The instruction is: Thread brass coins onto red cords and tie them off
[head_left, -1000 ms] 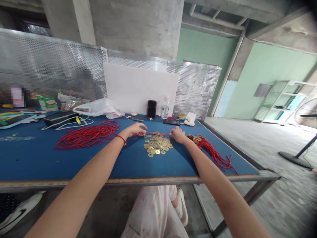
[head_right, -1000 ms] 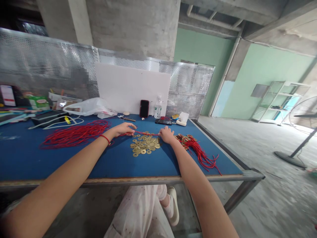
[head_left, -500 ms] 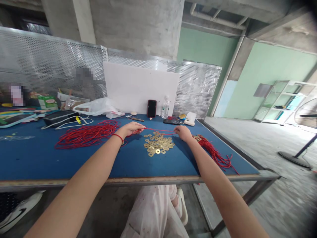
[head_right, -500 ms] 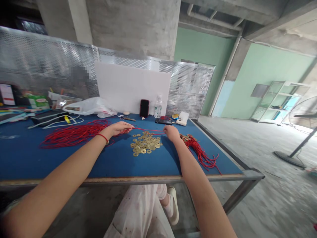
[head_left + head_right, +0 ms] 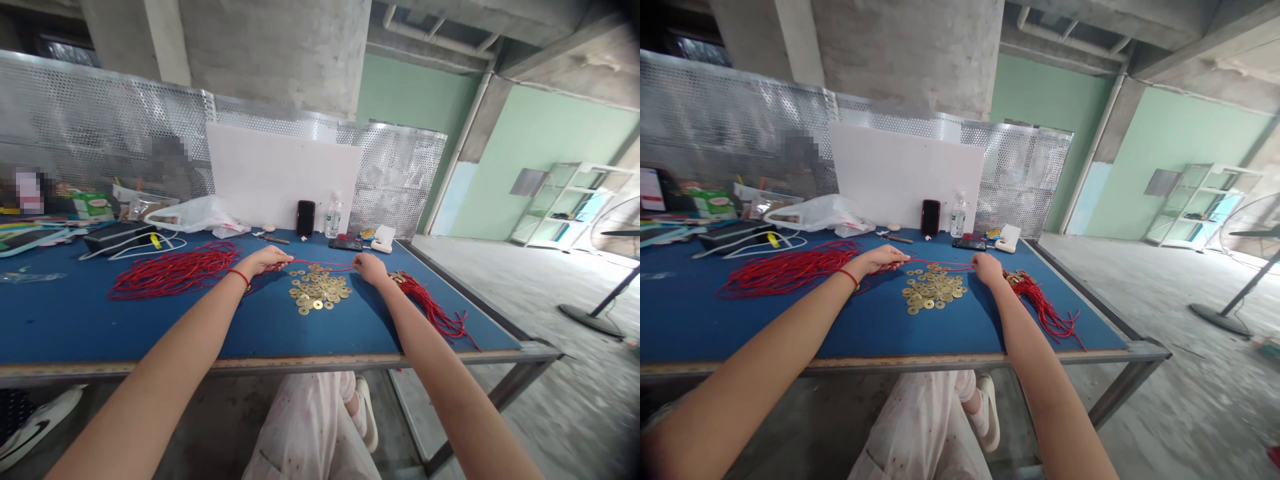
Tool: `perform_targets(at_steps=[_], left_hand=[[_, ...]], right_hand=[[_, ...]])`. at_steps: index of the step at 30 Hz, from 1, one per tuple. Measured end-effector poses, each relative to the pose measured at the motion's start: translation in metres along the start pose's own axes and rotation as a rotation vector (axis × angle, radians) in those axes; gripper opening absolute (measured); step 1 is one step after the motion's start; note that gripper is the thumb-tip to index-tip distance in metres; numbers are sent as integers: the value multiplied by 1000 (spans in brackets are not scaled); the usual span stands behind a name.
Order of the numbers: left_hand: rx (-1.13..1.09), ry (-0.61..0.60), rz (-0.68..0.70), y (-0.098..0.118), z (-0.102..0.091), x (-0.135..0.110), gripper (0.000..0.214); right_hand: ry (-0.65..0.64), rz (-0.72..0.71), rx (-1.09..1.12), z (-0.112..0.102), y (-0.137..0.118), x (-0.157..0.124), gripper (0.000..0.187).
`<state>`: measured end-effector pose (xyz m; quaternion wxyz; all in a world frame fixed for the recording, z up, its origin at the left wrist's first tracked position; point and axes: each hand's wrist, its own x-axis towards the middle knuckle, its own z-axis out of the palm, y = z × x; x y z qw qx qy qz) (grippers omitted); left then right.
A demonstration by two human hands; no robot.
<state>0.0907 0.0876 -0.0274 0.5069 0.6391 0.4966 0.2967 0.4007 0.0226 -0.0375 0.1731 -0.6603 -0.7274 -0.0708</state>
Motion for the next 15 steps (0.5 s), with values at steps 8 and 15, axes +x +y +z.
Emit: perform_targets(at_steps=[8, 15], left_hand=[[131, 50, 17, 5, 2, -4, 37], [263, 38, 73, -3, 0, 2, 42]], right_hand=[[45, -4, -69, 7, 5, 4, 17], [52, 9, -152, 14, 3, 3, 20]])
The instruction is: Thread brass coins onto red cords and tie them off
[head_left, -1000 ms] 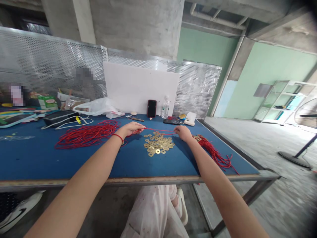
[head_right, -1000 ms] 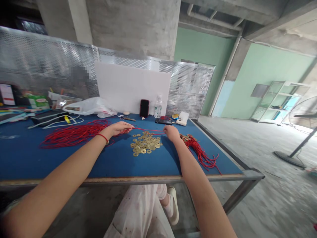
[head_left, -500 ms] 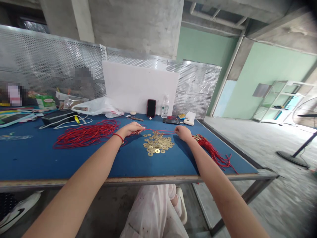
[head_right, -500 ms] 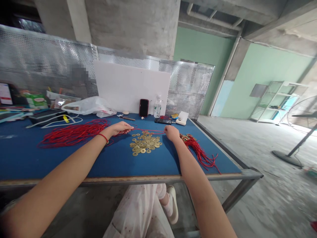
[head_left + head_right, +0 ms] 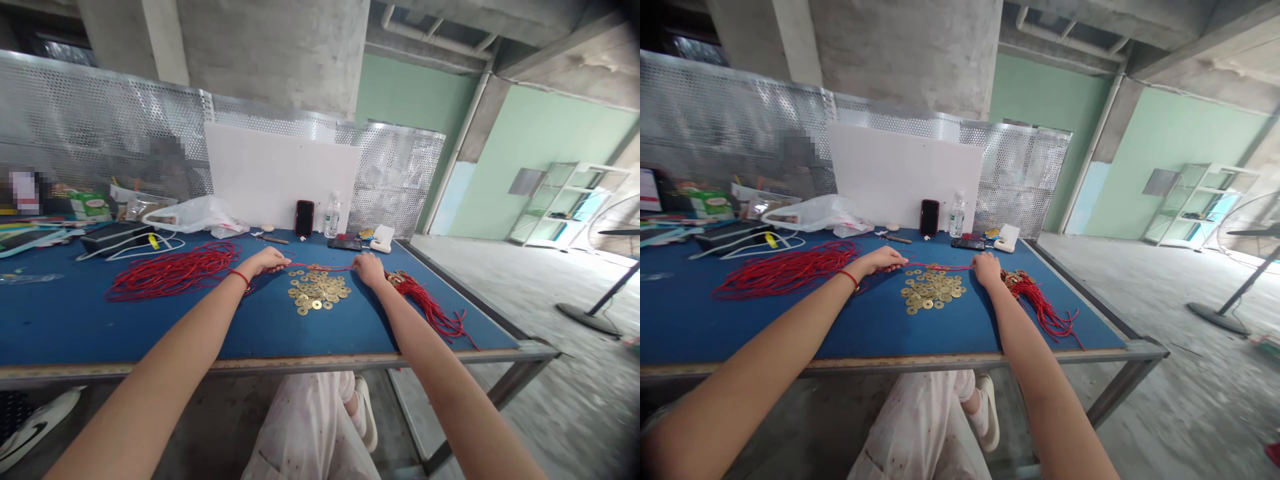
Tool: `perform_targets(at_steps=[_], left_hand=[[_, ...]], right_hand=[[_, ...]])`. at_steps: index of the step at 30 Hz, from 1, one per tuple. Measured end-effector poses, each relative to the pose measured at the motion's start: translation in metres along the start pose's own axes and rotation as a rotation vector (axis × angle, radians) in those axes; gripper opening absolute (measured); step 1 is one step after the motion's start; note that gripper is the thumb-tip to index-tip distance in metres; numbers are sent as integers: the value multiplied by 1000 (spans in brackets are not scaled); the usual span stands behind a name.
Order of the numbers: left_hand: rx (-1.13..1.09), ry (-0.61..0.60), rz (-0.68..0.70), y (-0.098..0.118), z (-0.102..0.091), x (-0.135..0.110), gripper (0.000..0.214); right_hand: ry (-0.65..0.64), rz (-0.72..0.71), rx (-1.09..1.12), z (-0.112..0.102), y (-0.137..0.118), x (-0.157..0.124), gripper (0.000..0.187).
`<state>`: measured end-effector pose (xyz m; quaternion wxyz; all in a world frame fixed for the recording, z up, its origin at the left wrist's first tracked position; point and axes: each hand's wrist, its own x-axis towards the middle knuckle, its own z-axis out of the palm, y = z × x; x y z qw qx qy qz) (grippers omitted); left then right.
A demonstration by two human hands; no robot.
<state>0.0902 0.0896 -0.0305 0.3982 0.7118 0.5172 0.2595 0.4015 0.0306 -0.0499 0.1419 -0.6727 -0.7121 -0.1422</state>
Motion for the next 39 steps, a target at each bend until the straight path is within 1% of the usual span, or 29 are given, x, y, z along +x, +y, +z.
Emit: perform_targets(at_steps=[5, 7, 9, 11, 13, 16, 18, 20, 23, 25, 27, 28, 30, 32, 35, 39], left_hand=[[-22, -10, 34, -6, -2, 5, 41], [-36, -5, 62, -5, -2, 5, 39], [-51, 4, 96, 0, 0, 4, 37], [-75, 3, 130, 9, 4, 1, 34], [-102, -6, 157, 21, 11, -5, 35], [-144, -48, 204, 39, 22, -14, 41], [-153, -72, 231, 47, 29, -19, 43], [-151, -79, 255, 51, 33, -22, 41], [-153, -89, 263, 52, 34, -23, 36], [-174, -119, 253, 53, 33, -23, 34], [-205, -165, 253, 55, 32, -25, 34], [-211, -187, 255, 56, 32, -26, 35], [-195, -211, 265, 57, 32, -28, 36], [-158, -208, 270, 56, 32, -27, 36], [-124, -184, 249, 49, 33, -24, 37], [-95, -215, 253, 39, 35, -17, 37]], right_hand=[[0, 18, 2, 5, -1, 1, 22], [23, -21, 37, 3, -5, 0, 27], [45, -106, 121, -1, -13, 0, 30], [62, -214, 281, -6, -29, -1, 29], [65, -312, 514, -10, -49, -3, 32], [2, -397, 856, -12, -77, -7, 44], [-36, -427, 1003, -10, -89, -9, 48], [-50, -391, 1091, -8, -93, -9, 49], [-79, -284, 1174, -8, -88, -7, 46], [-109, -254, 1217, -10, -84, -5, 35], [-127, -253, 1244, -11, -81, -3, 22], [-125, -254, 1251, -12, -79, -3, 19], [-109, -250, 1247, -13, -77, -3, 21], [-82, -231, 1228, -13, -75, -3, 24], [-37, -180, 1184, -11, -72, -2, 26], [8, -104, 1062, -9, -68, 2, 24]])
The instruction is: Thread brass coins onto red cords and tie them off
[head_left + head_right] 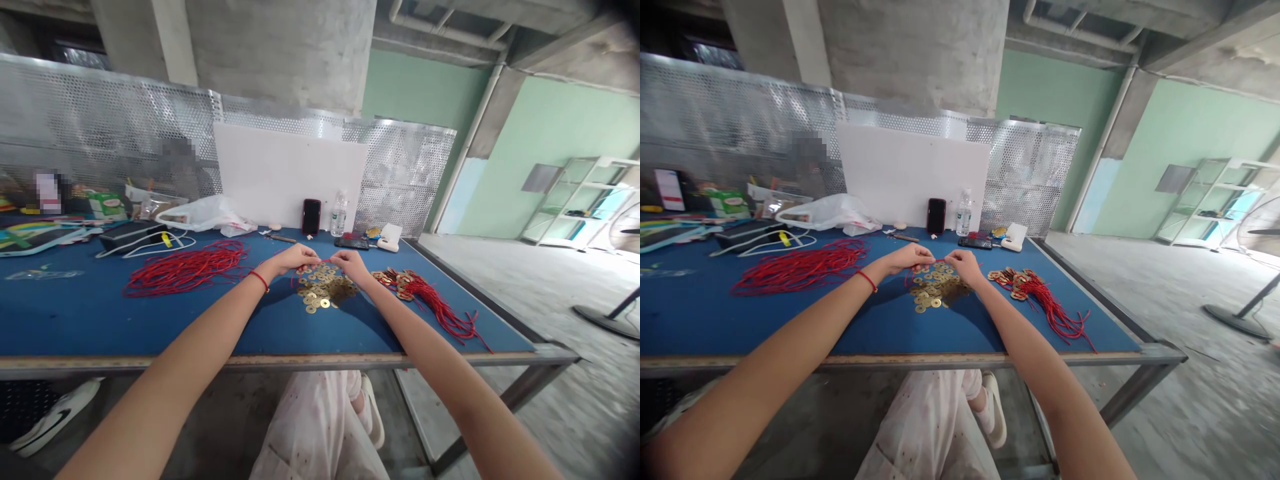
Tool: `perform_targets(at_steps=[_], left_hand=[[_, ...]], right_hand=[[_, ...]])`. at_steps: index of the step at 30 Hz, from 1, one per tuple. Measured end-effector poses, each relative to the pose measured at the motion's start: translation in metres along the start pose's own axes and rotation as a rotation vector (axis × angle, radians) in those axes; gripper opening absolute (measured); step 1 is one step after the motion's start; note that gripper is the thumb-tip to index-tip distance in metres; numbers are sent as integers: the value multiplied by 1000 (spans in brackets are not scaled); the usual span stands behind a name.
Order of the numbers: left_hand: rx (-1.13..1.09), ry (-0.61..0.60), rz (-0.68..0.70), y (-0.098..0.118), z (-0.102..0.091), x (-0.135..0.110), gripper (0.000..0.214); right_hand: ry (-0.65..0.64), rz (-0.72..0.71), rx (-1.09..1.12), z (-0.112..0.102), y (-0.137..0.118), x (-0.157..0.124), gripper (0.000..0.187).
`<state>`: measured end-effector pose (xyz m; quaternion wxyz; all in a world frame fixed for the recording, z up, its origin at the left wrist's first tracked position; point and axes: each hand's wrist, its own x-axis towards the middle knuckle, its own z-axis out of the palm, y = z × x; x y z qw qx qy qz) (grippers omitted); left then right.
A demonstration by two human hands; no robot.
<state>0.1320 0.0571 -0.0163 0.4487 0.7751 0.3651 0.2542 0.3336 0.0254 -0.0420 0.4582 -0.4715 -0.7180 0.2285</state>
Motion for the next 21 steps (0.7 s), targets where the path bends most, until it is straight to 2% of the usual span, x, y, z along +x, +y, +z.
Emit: perform_targets(at_steps=[5, 8, 11, 17, 21], left_hand=[[22, -5, 31, -7, -3, 1, 37], [68, 4, 14, -9, -7, -1, 38], [117, -31, -31, -9, -9, -2, 39], [159, -195, -35, -9, -8, -4, 33], [238, -174, -28, -14, -8, 1, 23]], right_hand=[[84, 74, -358, -13, 1, 0, 20], [93, 47, -650, -22, 0, -4, 20], [69, 8, -839, -27, 0, -7, 21], [24, 22, -1016, -21, 0, -11, 24], [-7, 12, -1045, -19, 3, -13, 25]])
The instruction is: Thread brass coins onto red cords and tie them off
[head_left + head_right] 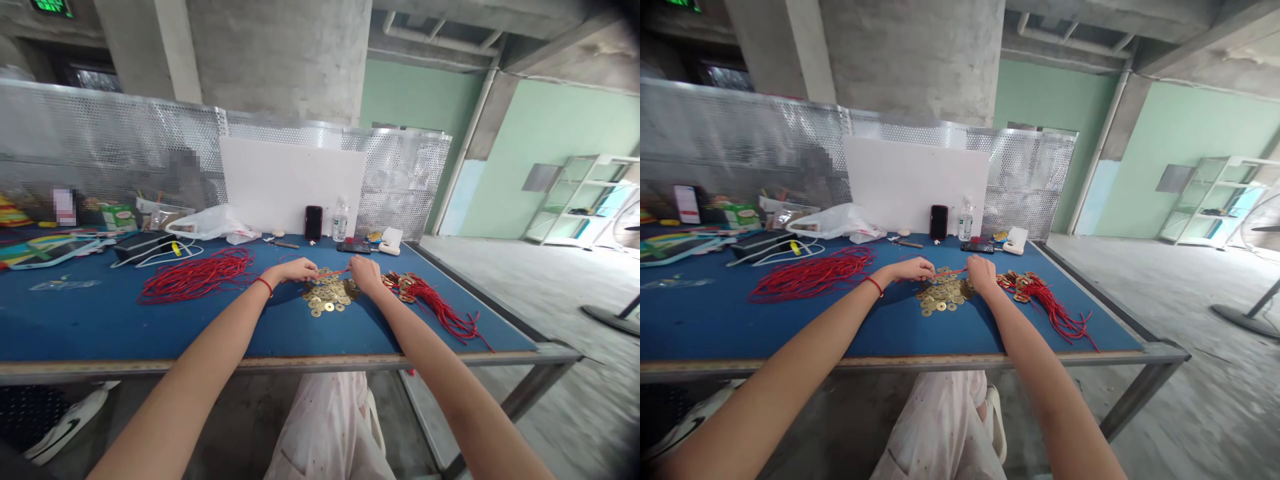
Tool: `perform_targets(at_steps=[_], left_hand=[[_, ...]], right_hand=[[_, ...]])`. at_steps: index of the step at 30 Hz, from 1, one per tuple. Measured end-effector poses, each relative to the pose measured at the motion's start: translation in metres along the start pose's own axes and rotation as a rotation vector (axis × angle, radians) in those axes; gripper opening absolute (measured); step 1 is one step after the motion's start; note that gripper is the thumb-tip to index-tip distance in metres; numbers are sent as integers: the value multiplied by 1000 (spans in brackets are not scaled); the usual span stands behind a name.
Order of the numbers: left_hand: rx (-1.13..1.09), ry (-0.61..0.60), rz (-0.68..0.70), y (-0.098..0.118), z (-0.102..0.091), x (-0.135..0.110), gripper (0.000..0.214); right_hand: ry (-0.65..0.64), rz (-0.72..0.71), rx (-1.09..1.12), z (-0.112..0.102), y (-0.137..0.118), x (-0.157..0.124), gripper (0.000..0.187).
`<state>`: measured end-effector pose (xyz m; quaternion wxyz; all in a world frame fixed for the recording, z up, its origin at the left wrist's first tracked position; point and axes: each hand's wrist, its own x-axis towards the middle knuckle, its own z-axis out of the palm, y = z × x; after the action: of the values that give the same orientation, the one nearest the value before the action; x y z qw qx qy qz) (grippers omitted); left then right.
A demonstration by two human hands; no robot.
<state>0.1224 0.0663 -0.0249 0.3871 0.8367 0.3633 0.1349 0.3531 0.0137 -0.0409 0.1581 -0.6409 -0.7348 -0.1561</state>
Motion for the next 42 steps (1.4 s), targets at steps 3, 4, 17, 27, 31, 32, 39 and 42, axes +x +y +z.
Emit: perform_targets(at_steps=[3, 4, 17, 27, 31, 32, 39, 42], left_hand=[[105, 57, 30, -1, 1, 4, 19], [132, 73, 31, -1, 1, 5, 19], [321, 177, 13, 3, 7, 6, 20], [15, 164, 10, -9, 5, 4, 25], [-20, 164, -7, -13, 3, 5, 25], [-41, 166, -2, -12, 2, 5, 25], [-172, 193, 18, -8, 3, -2, 26], [-244, 219, 14, -9, 4, 0, 27]], right_hand=[[-8, 6, -7, 2, 1, 1, 26], [-10, 5, -13, 3, 1, 1, 27], [-7, -33, -63, -3, 1, -2, 27], [255, 3, 24, 0, 9, -3, 24], [187, -258, 320, -7, -1, -2, 22], [101, -350, 409, -7, -3, -2, 22], [-223, -463, 585, -7, -10, -9, 42], [-268, -414, 543, -4, -13, -9, 33]])
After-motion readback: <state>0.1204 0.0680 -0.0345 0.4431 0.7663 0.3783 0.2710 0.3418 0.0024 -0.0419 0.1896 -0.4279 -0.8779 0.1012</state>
